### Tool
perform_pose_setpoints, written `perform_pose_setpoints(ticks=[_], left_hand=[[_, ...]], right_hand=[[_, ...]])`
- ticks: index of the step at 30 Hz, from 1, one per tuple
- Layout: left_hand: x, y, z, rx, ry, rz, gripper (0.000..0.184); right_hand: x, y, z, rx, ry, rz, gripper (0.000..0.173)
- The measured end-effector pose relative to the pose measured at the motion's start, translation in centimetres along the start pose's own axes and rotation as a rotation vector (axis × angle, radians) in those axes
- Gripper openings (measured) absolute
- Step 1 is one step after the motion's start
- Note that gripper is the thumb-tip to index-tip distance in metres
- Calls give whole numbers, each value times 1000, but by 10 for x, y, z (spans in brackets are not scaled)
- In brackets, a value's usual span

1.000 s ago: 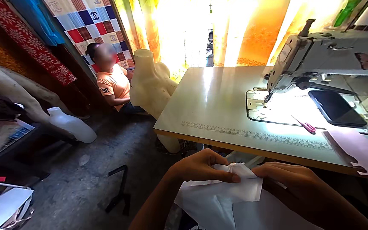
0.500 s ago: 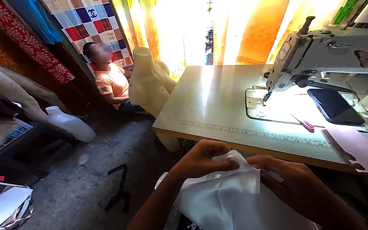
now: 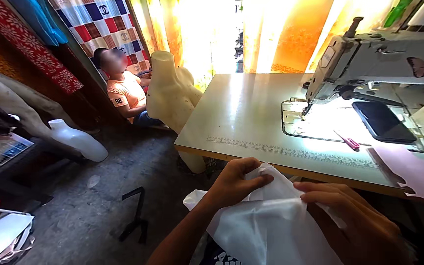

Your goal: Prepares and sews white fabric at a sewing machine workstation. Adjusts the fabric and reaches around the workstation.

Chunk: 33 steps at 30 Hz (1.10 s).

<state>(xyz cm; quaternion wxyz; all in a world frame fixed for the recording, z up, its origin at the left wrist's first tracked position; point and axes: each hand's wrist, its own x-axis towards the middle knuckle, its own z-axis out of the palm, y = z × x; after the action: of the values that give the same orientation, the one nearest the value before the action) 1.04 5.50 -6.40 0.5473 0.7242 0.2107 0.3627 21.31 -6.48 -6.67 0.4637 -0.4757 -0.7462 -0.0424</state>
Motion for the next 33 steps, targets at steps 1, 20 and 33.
perform_pose_setpoints(ticks=[1,20,33], left_hand=[[0,0,0,-9,17,-9,6],[-9,11,4,-18,67,34,6],[-14,14,11,-81,19,48,6]], right_hand=[[-3,-8,-3,49,-26,21,14],[-13,-43,15,237,-31,217,16],[-7,-30,11,264,22,223,19]])
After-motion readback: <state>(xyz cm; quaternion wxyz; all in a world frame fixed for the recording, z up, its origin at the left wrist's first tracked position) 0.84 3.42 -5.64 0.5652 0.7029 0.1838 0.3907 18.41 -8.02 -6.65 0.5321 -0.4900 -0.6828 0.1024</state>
